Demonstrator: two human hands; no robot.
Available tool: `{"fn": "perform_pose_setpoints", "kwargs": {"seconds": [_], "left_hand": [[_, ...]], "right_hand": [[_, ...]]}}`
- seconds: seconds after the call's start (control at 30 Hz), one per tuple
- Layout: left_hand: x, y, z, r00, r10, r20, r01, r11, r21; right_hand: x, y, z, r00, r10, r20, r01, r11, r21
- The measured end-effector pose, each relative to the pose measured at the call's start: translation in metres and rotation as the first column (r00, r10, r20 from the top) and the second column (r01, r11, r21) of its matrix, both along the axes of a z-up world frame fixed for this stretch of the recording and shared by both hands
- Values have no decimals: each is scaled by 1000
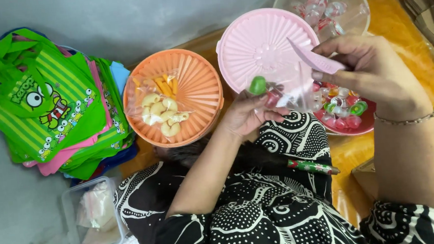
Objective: Packing various snacks into small plastic bags and then into larger green gift bags.
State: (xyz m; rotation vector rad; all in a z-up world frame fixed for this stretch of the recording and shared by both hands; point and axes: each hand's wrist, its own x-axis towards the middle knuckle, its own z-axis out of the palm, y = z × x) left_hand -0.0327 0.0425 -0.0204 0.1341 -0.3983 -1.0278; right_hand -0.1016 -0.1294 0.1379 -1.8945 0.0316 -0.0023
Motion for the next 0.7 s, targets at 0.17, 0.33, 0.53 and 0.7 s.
{"fn": "perform_pose_setpoints", "kwargs": {"seconds": [0.17, 0.33, 0.53, 0.7], "left_hand": [[0, 17, 8, 997, 78, 17, -78, 996, 31], [1, 30, 5, 986, 165, -14, -165, 986, 30], [-5, 39, -2, 965, 255, -67, -248, 963, 105], [-10, 36, 4, 962, 267, -55, -265, 963, 39]], "right_hand": [[-27, -59, -44, 971, -225, -84, 219, 973, -71], [-31, -136, -147, 732, -545, -409, 422, 834, -356], [-32, -173, -235, 728, -641, -244, 132, 481, -867], [-22, -170, -264, 759, -627, -176, 1, 272, -962]]}}
